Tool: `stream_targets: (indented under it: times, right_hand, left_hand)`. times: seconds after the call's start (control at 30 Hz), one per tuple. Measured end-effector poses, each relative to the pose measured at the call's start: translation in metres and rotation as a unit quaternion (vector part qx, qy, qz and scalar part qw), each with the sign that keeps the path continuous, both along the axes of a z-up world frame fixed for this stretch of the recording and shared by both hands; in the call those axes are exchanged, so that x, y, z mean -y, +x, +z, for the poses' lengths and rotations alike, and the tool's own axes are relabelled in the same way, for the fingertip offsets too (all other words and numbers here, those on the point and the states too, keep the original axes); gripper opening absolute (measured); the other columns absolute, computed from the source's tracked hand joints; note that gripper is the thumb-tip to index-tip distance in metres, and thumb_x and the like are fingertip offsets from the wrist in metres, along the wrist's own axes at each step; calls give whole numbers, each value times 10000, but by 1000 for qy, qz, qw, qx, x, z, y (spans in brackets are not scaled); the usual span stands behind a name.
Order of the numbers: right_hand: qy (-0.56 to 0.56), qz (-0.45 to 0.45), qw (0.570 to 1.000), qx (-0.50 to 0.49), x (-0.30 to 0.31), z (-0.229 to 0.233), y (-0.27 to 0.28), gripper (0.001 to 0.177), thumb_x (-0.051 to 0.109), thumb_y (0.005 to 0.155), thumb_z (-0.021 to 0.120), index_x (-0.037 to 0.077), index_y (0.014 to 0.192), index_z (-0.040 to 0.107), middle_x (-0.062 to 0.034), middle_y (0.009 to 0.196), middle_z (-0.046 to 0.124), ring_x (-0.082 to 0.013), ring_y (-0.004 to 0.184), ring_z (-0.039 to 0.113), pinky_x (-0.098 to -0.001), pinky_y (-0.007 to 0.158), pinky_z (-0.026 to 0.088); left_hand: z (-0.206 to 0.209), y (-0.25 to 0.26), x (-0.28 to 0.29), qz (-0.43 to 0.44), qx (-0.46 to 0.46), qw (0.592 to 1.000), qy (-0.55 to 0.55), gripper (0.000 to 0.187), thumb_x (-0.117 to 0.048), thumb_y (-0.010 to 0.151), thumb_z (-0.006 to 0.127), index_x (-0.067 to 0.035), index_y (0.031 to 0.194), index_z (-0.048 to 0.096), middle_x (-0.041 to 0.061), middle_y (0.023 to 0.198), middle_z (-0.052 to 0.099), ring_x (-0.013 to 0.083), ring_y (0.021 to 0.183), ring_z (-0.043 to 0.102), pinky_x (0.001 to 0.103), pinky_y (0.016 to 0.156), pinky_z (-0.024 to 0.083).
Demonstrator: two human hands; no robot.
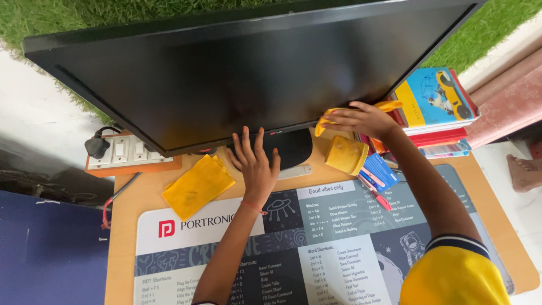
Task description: The person discards a crumpled paper into a trash bin, then picks up a yellow cloth and wipes the computer monitor, stand, and desk mat. The person also briefly handles a pen holder and scissors before continuing to wipe the desk surface.
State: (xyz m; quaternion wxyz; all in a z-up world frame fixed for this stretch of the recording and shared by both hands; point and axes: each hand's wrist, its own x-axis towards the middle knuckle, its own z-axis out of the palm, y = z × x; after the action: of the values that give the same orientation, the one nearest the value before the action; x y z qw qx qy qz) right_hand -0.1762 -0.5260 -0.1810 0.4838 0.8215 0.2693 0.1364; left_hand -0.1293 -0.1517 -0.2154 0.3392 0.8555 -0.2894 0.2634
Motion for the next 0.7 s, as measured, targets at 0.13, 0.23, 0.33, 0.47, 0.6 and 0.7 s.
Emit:
stream_targets:
  times: [0.13, 0.23, 0.33, 0.47, 0.6, 0.7]
  right_hand:
    - [71, -48, 996, -30, 12, 3, -33, 693, 303, 894, 578, 402, 1545, 362, 104, 1579, 410, -102, 1444, 390, -490, 1188, 252]
    - [195, -13, 981, -7, 12, 13, -49, 441, 197, 897, 658, 230, 1335, 621, 3, 1401, 576, -186, 1341, 525, -510, 1244, 342]
    - [367, 50, 927, 52, 1, 37, -57, 274, 78, 895, 711, 71, 1169, 728, -95, 1248, 656, -284, 1260, 604, -484, 1251, 416]
    - [563, 102, 788, 228, -37, 68, -45, 331, -116, 960, 646, -16, 1270, 712, -188, 1265, 594, -346, 1270, 578, -456, 1259, 470]
    - [586, 73, 693, 414, -65, 84, 2, 370, 54, 1102, 611, 42, 1467, 550, -204, 1545, 423, -386, 1470, 412, -451, 1277, 316]
    - [651, 24, 597, 468, -82, 61, 41, 532, 268, 1217, 410, 72, 1683, 243, -199, 1743, 154, -382, 1603, 178, -458, 1338, 166]
  left_hand:
    - [-3, 7, 0, -29, 19, 999, -4, 622, -257, 1007, 658, -128, 1560, 406, 226, 1664, 194, 516, 1547, 122, 697, 1244, 120]
    - [-2, 17, -5, -12, 40, 999, 28, 612, -265, 1011, 659, -180, 1566, 418, 204, 1667, 204, 497, 1552, 116, 707, 1237, 110]
    - [6, 24, -11, 17, 56, 998, 33, 595, -304, 1025, 657, -193, 1561, 424, 189, 1667, 207, 479, 1558, 107, 725, 1223, 98]
    - [27, 26, -16, 50, 77, 996, -14, 565, -350, 1063, 658, -182, 1554, 434, 173, 1674, 204, 461, 1576, 95, 733, 1238, 81]
    - [51, 37, -24, 65, 107, 991, -48, 544, -344, 1085, 654, -156, 1548, 439, 183, 1685, 179, 465, 1590, 53, 729, 1254, 38]
    - [66, 58, -36, 91, 147, 983, -70, 545, -338, 1103, 659, -148, 1557, 425, 186, 1701, 157, 451, 1601, 13, 708, 1263, -9]
